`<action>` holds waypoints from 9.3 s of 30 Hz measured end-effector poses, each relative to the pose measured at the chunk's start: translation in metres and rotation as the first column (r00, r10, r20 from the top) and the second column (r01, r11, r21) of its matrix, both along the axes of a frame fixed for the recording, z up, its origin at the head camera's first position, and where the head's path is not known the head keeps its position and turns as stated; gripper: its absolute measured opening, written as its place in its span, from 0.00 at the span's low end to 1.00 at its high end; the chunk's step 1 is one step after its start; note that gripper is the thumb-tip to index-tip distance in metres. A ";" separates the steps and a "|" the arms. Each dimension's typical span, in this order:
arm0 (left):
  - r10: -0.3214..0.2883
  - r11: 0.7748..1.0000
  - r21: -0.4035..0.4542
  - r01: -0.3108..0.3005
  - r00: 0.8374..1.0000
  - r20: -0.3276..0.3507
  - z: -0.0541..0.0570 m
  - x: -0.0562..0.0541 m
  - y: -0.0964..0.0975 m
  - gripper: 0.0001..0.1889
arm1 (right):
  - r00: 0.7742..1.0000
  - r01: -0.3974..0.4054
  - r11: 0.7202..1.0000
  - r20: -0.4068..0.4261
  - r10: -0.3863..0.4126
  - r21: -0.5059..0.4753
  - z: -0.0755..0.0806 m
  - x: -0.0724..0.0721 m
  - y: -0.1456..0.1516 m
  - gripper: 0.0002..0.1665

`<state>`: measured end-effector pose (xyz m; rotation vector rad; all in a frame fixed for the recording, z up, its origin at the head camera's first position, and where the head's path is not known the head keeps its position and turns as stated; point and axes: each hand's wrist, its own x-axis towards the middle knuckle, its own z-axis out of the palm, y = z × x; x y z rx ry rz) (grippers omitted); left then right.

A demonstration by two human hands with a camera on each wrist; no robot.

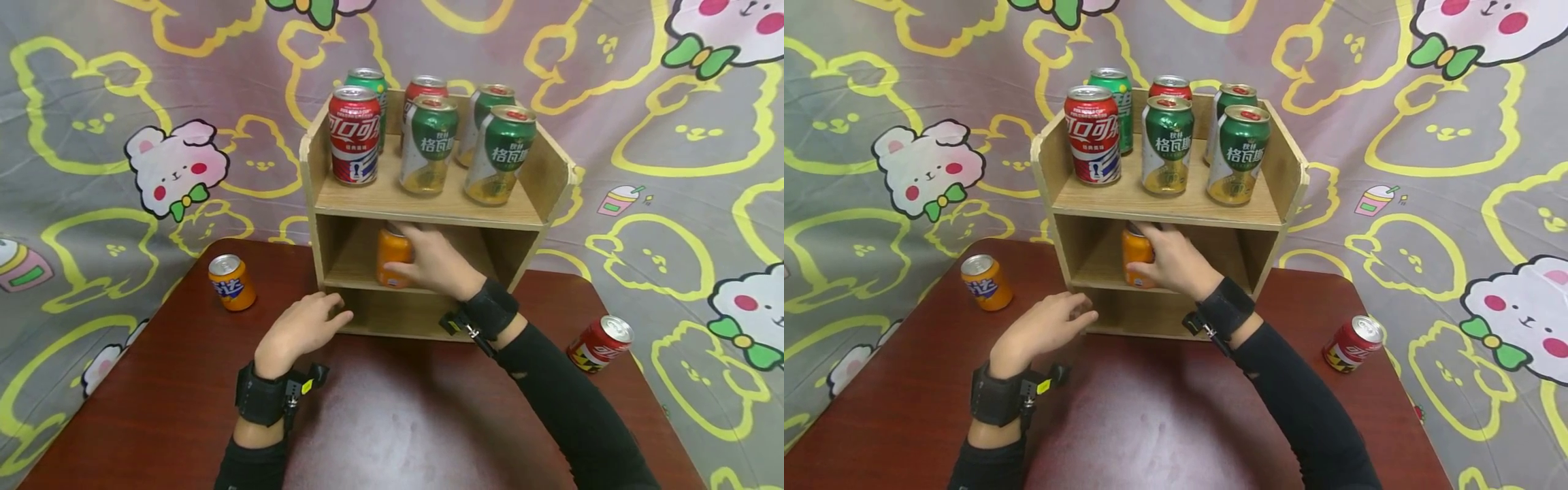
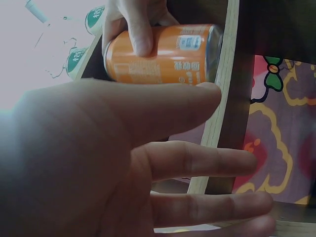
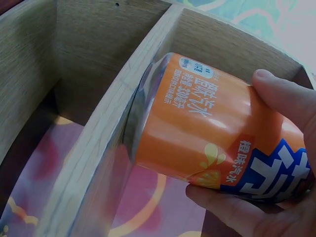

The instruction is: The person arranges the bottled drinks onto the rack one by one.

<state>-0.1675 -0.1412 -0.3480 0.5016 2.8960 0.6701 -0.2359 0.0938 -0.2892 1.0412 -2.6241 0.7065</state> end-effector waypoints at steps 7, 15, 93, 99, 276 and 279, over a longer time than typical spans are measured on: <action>0.005 1.000 -0.003 -0.005 1.000 0.012 -0.001 -0.002 0.001 0.22 | 1.000 -0.007 1.000 0.027 0.006 0.024 0.000 -0.003 -0.013 0.42; 0.001 1.000 -0.001 -0.001 1.000 -0.001 -0.002 -0.002 -0.001 0.22 | 0.995 0.001 0.999 0.102 -0.005 0.040 0.002 -0.007 -0.024 0.44; 0.000 1.000 0.012 0.000 1.000 -0.011 -0.002 -0.006 -0.003 0.20 | 0.984 0.170 0.973 0.023 -0.175 0.157 0.010 -0.008 -0.057 0.47; -0.009 1.000 0.012 0.009 1.000 -0.012 -0.002 -0.007 -0.004 0.20 | 0.975 0.221 0.963 -0.061 -0.214 0.151 0.006 -0.007 -0.064 0.44; 0.073 0.997 0.005 -0.073 0.996 0.047 -0.010 -0.015 -0.014 0.21 | 0.439 0.844 0.534 0.619 -0.651 -0.037 -0.137 0.069 0.324 0.64; 0.072 0.997 0.002 -0.072 0.997 0.036 -0.009 -0.016 -0.015 0.21 | 0.486 0.822 0.558 0.648 -0.586 -0.111 -0.148 0.072 0.332 0.57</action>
